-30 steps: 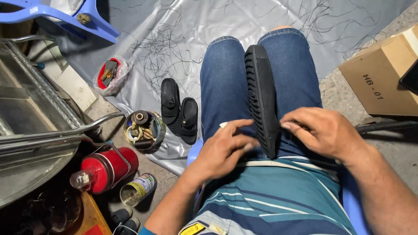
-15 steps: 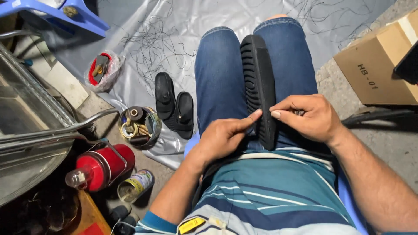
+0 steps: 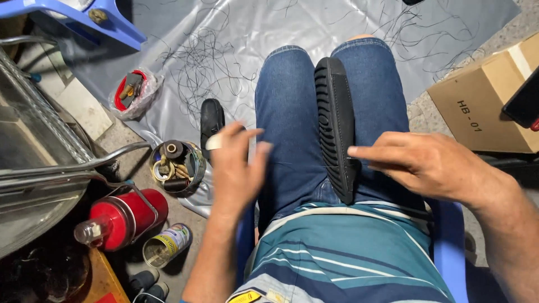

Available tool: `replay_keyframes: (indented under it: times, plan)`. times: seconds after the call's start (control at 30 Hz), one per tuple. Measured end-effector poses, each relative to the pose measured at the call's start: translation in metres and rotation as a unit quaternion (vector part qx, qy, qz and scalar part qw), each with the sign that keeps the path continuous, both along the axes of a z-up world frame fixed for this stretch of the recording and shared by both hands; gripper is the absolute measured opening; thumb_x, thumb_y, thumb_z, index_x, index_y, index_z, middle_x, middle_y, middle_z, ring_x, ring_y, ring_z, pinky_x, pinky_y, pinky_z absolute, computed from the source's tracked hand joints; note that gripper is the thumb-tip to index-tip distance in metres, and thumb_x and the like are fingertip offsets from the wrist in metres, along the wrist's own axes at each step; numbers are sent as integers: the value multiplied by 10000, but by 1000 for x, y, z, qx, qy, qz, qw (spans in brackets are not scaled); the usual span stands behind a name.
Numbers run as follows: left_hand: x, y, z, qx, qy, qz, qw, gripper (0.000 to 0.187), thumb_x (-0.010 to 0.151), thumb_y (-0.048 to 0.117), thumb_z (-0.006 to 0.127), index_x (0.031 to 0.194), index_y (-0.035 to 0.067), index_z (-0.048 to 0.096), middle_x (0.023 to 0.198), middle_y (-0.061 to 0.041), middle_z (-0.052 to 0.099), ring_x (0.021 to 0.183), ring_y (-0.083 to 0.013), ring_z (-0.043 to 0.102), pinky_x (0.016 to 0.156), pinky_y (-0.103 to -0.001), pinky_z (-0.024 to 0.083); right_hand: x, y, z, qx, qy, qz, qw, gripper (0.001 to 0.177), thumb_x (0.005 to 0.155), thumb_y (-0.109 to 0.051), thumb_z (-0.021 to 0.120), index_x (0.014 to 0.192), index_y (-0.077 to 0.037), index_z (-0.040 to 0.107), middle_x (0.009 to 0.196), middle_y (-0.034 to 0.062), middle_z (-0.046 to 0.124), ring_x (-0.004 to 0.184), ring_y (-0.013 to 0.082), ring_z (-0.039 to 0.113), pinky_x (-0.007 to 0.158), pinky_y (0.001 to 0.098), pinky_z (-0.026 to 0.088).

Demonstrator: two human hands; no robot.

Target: Hand-sewing a rubber sandal sole to repair it using a needle and thread.

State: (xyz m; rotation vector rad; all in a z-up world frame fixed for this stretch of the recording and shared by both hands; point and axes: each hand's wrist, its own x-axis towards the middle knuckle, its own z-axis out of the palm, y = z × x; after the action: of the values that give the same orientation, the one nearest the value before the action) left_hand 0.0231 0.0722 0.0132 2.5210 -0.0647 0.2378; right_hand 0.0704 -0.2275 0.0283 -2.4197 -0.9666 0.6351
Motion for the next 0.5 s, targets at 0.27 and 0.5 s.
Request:
replay_keyframes:
  times: [0.27,0.5]
  plan:
    - [-10,-60,-12,-196,142,-225,944,667,837,274,632,1382,172,260,1433,-157,313,1198,-246,456,897,-324,435,7,1,-10,-29,-35,49,998,473,758,-191,540,1179,-405,549,848,-103,547,592,126,567,364,331,477]
    - [-10,-64,-19,-218,174,-185,942,684,795,272,677,1364,237,298,1418,-86,325,891,-111,553,675,-226,540,7,2,-11,-40,-32,44,998,476,765,-202,522,1181,-432,539,823,-114,532,603,118,562,360,338,478]
